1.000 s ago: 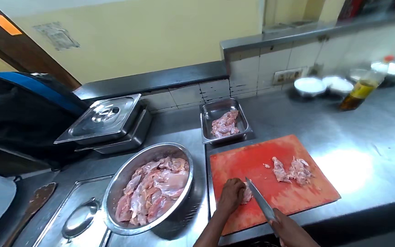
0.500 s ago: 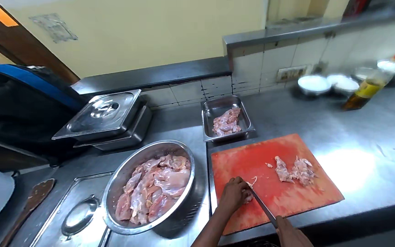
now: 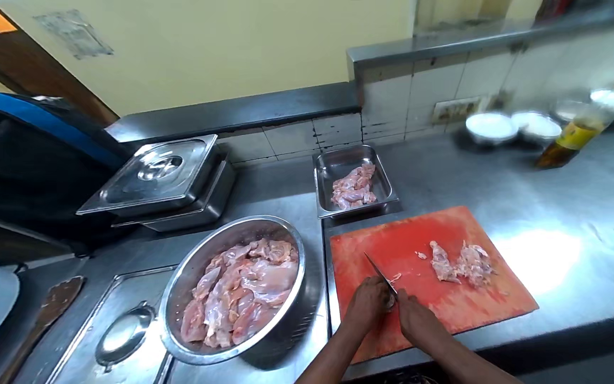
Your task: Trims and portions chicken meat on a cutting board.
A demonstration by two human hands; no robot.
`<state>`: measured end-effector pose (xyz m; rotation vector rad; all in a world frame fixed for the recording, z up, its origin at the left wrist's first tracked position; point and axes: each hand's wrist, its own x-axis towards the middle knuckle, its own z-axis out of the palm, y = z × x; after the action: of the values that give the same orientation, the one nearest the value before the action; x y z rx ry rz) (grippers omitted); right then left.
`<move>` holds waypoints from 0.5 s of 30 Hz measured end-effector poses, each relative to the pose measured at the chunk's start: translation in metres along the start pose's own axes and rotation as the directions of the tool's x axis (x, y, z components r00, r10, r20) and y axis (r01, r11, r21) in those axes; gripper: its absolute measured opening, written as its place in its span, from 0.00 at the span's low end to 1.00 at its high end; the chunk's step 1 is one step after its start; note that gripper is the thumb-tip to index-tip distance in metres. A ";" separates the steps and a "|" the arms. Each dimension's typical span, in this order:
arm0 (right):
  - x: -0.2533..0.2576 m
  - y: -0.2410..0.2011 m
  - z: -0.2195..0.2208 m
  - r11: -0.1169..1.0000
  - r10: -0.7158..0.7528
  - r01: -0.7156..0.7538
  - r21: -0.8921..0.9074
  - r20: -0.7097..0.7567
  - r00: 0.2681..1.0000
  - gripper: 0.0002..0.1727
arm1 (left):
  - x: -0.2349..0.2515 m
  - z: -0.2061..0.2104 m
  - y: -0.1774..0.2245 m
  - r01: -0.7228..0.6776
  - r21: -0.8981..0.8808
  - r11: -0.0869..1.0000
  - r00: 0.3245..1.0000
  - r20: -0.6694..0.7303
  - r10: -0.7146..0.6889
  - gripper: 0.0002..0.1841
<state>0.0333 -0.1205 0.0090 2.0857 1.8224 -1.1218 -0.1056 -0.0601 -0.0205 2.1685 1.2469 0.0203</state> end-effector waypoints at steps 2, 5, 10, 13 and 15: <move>0.004 -0.002 -0.002 1.000 -0.002 0.002 -0.005 -0.008 1.000 0.24 | -0.002 -0.001 0.000 0.011 -0.002 1.000 1.000 0.002 -0.011 0.16; -0.018 0.018 0.011 1.000 0.000 0.000 -0.006 0.006 1.000 0.25 | -0.005 0.002 -0.006 0.005 -0.028 1.000 1.000 -0.017 -0.006 0.17; -0.054 0.052 0.029 0.998 0.059 -0.061 0.014 0.084 0.995 0.23 | -0.010 0.006 -0.014 -0.038 -0.079 0.996 0.997 -0.072 0.033 0.17; -0.039 0.052 0.022 0.993 0.083 -0.087 0.085 0.055 0.995 0.24 | -0.011 0.013 -0.013 -0.045 -0.060 0.997 0.995 -0.095 0.040 0.18; -0.032 0.058 0.012 0.978 0.129 -0.129 0.165 0.012 0.992 0.27 | -0.012 0.015 -0.010 -0.022 -0.037 0.999 0.994 -0.104 0.018 0.21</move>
<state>0.0813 -0.1670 -0.0006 2.2559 1.6157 -1.2789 -0.1152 -0.0737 -0.0341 2.1705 1.2714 0.1661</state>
